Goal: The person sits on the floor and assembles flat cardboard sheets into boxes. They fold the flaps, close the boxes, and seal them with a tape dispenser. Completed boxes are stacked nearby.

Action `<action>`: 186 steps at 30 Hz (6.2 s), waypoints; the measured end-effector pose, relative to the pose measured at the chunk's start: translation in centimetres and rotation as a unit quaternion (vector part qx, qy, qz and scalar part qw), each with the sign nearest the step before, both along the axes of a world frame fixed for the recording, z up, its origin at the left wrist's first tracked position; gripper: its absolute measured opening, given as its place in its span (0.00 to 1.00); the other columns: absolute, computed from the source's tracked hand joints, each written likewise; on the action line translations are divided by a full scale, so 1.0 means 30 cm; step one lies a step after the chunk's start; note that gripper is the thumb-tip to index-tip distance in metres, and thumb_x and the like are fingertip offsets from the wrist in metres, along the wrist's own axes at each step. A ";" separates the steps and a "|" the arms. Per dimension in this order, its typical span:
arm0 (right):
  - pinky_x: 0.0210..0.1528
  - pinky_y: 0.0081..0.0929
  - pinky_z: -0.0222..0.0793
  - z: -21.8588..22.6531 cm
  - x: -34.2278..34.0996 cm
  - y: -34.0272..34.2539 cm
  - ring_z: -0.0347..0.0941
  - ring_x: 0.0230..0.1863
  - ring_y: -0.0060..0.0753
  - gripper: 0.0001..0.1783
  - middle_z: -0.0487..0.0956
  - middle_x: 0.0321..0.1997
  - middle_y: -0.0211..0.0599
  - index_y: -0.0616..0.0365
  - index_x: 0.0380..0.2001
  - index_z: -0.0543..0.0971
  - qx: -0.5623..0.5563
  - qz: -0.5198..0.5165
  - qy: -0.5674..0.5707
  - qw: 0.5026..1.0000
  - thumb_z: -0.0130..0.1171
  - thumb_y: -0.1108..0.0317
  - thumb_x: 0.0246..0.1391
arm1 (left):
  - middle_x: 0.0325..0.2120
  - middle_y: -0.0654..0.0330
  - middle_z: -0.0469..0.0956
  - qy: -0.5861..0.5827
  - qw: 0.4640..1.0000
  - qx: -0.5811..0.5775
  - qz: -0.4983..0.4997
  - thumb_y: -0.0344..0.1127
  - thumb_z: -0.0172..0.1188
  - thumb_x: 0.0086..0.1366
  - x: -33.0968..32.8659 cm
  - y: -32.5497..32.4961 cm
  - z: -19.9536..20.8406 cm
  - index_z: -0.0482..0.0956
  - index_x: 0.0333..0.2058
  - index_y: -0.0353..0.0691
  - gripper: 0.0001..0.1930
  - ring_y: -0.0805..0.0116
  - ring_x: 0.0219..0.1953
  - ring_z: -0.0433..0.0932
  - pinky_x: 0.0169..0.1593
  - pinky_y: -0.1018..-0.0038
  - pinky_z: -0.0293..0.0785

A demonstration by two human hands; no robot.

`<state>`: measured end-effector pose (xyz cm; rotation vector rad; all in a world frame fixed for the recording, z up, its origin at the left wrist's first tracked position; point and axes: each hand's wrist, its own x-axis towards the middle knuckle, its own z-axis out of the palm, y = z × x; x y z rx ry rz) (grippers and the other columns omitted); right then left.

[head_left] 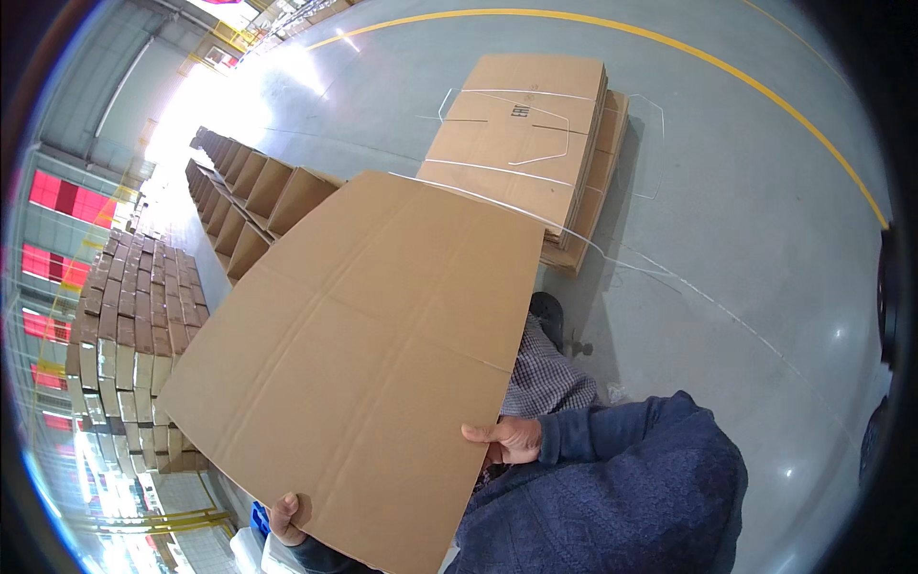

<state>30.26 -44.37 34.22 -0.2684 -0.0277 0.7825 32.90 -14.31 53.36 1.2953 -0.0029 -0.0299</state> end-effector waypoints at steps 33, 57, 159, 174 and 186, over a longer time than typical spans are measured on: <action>0.63 0.45 0.61 -0.627 1.162 -0.994 0.56 0.65 0.50 0.53 0.45 0.73 0.42 0.50 0.68 0.52 -0.920 -0.101 -0.213 0.314 0.69 0.62 0.39 | 0.53 0.49 0.70 -0.031 0.992 -0.047 0.109 0.36 0.52 0.58 0.172 0.143 -0.009 0.68 0.50 0.35 0.21 0.52 0.54 0.70 0.58 0.54 0.65; 0.50 0.43 0.68 -1.013 -0.155 -1.661 0.71 0.51 0.53 0.17 0.74 0.50 0.49 0.60 0.49 0.72 -0.978 -0.158 0.049 0.127 0.46 0.72 0.57 | 0.56 0.48 0.69 -0.083 0.990 -0.109 -0.011 0.40 0.45 0.67 0.115 0.314 -0.150 0.64 0.57 0.30 0.25 0.57 0.58 0.67 0.61 0.60 0.61; 0.53 0.34 0.71 -0.429 0.586 0.032 0.73 0.49 0.35 0.19 0.77 0.47 0.35 0.59 0.47 0.73 -0.288 -0.270 0.109 0.912 0.61 0.76 0.51 | 0.56 0.51 0.68 -0.017 0.866 -0.349 0.357 0.58 0.44 0.67 -0.207 0.680 -0.886 0.59 0.61 0.35 0.34 0.56 0.57 0.68 0.58 0.59 0.67; 0.53 0.35 0.72 -0.675 0.744 0.162 0.73 0.49 0.34 0.21 0.75 0.50 0.34 0.56 0.49 0.73 -0.324 -0.316 0.178 0.874 0.61 0.79 0.50 | 0.28 0.59 0.77 0.245 0.839 -0.334 0.352 0.29 0.56 0.61 0.302 0.246 -1.407 0.73 0.38 0.39 0.06 0.66 0.25 0.78 0.22 0.71 0.79; 0.54 0.31 0.70 -0.731 0.893 0.179 0.73 0.49 0.33 0.23 0.76 0.49 0.34 0.60 0.50 0.72 -0.360 -0.340 0.131 0.859 0.61 0.80 0.49 | 0.44 0.57 0.76 0.214 0.834 -0.330 0.386 0.23 0.61 0.56 0.441 0.209 -1.441 0.72 0.48 0.39 0.20 0.59 0.46 0.77 0.50 0.61 0.77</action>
